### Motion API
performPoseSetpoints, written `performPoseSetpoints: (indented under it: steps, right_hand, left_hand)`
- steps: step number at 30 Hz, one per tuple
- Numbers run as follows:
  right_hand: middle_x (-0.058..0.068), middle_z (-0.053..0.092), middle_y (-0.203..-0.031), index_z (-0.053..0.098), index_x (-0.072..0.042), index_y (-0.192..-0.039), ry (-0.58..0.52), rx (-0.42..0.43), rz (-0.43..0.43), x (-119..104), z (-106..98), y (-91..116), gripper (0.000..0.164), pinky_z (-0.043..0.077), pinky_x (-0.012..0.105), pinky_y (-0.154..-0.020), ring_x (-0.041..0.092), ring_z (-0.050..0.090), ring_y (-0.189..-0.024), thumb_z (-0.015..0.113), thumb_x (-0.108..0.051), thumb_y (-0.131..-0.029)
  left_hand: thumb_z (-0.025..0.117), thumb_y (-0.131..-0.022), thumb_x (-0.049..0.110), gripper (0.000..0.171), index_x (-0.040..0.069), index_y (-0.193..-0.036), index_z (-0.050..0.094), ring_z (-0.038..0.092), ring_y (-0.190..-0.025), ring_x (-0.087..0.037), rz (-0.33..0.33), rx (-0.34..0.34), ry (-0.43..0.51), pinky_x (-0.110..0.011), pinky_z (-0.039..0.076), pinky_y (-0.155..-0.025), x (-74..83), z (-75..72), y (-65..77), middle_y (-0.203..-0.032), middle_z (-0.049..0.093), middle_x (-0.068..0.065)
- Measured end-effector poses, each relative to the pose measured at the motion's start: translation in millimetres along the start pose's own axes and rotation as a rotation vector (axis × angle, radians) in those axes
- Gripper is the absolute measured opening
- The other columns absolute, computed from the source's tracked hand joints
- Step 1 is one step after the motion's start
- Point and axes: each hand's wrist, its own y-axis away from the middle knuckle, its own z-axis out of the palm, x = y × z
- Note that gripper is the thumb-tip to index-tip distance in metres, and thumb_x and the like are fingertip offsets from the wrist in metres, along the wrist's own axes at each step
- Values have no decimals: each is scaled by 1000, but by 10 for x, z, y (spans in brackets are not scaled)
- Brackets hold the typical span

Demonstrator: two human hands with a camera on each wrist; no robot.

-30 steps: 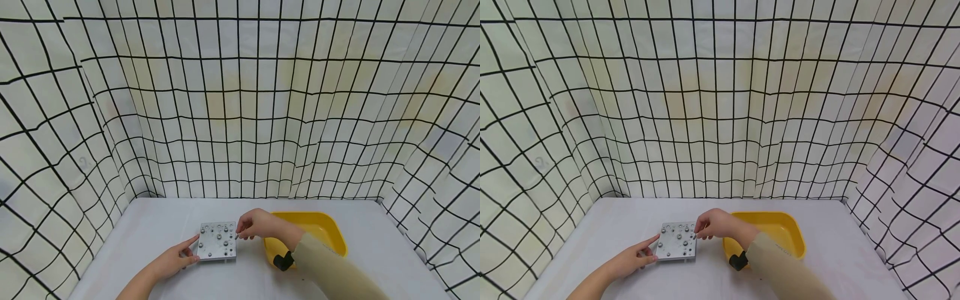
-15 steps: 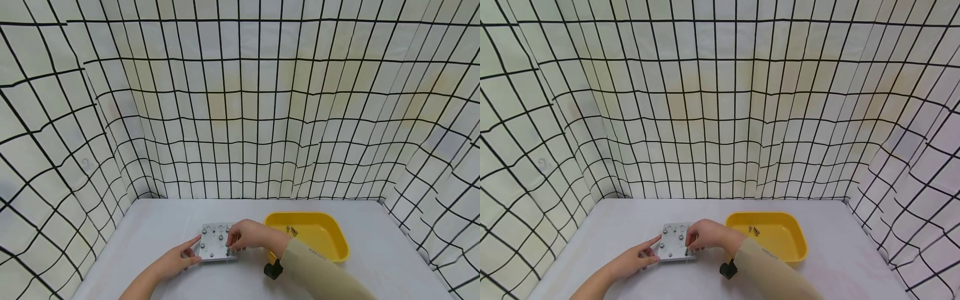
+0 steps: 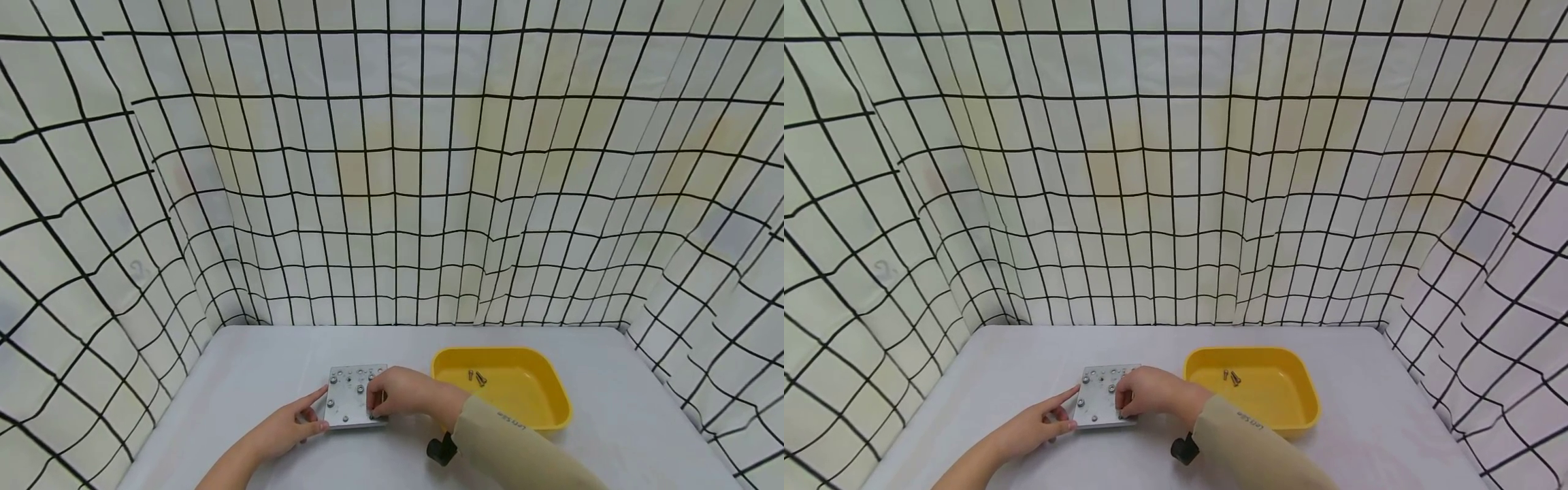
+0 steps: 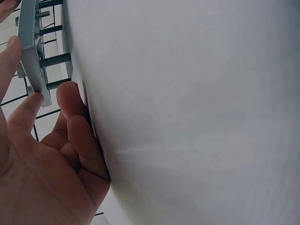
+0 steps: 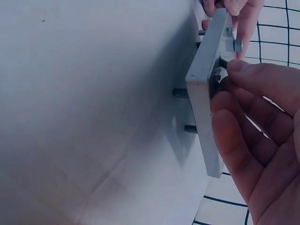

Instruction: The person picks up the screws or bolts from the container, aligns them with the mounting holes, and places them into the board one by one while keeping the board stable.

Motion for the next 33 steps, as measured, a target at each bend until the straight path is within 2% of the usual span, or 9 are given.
performPoseSetpoints:
  steps: [14,19,28,33]
  right_hand:
    - [-13,61,-79,70,-29,-83,-61,-46,-12,21,6,14,17,47,19,-70,4,53,-76,78,-16,-87]
    - [-13,62,-80,70,-29,-85,-107,-41,-26,63,-3,11,15,48,19,-70,5,54,-75,78,-16,-87]
    - [-11,63,-81,73,-26,-96,-206,22,-72,199,-145,36,12,49,23,-64,6,57,-71,78,-20,-87]
    - [-7,64,-81,74,-21,-99,-263,64,-56,312,-283,118,11,51,25,-63,10,59,-69,77,-21,-88]
  left_hand:
    - [75,-87,42,81,11,-152,39,53,-74,-18,30,-3,13,-29,43,-61,-23,4,-3,-96,56,-2]
    - [75,-86,43,82,11,-152,40,53,-74,-18,18,2,16,-29,43,-61,-20,2,-5,-96,56,-2]
    - [75,-86,42,82,11,-152,39,52,-74,-19,13,-5,21,-29,43,-62,3,-6,-10,-95,55,-3]
    - [76,-84,44,84,13,-153,40,52,-74,-18,-4,5,12,-29,42,-62,2,-1,-6,-95,55,-2]
